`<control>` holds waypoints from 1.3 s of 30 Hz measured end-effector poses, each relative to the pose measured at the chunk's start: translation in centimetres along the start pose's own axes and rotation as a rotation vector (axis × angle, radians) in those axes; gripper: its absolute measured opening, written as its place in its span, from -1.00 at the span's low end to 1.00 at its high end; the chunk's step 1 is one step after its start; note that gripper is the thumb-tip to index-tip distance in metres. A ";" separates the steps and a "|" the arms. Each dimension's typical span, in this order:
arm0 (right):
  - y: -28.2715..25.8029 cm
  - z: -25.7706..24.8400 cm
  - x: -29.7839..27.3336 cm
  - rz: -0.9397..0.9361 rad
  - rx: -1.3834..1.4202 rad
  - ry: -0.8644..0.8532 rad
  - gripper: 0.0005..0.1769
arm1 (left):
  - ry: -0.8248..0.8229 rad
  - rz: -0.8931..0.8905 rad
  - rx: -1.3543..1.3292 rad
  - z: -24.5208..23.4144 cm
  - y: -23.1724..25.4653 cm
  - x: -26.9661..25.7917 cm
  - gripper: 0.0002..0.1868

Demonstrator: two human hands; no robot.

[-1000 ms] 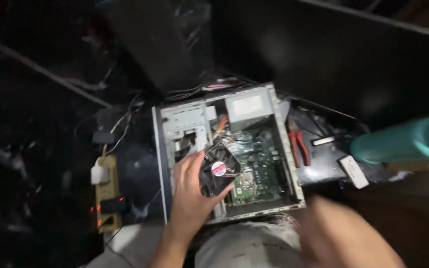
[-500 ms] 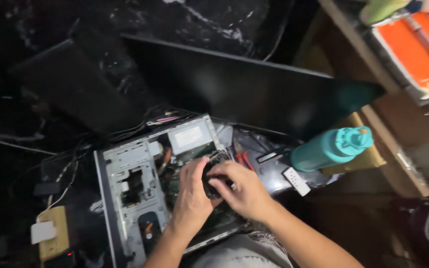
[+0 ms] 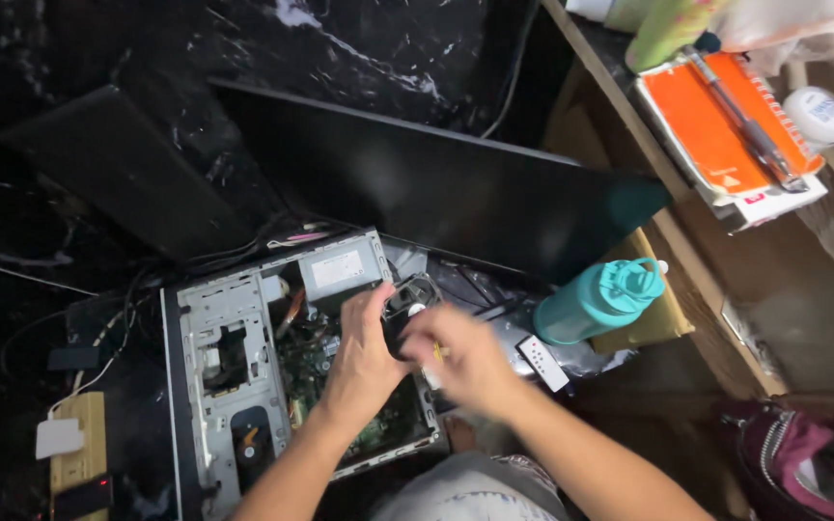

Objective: Dismantling a desktop computer to inspect or replace internal components like the RAM and CPU heatsink.

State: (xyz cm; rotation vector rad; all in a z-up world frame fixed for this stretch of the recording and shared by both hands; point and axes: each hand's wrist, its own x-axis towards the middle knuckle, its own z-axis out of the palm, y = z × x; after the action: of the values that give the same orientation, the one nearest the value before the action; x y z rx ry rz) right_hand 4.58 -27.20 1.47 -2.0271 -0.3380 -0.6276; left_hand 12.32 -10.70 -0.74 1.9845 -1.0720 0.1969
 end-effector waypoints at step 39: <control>-1.4 -5.1 2.7 0.098 0.155 -0.053 -0.84 | 0.332 -0.934 -1.687 3.6 -0.8 -6.8 -0.33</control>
State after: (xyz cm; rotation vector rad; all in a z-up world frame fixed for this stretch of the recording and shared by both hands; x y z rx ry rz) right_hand 4.68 -30.96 6.12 -1.9013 -0.3065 -0.4733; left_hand 7.81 -9.02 -6.80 0.6177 0.1621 -0.6612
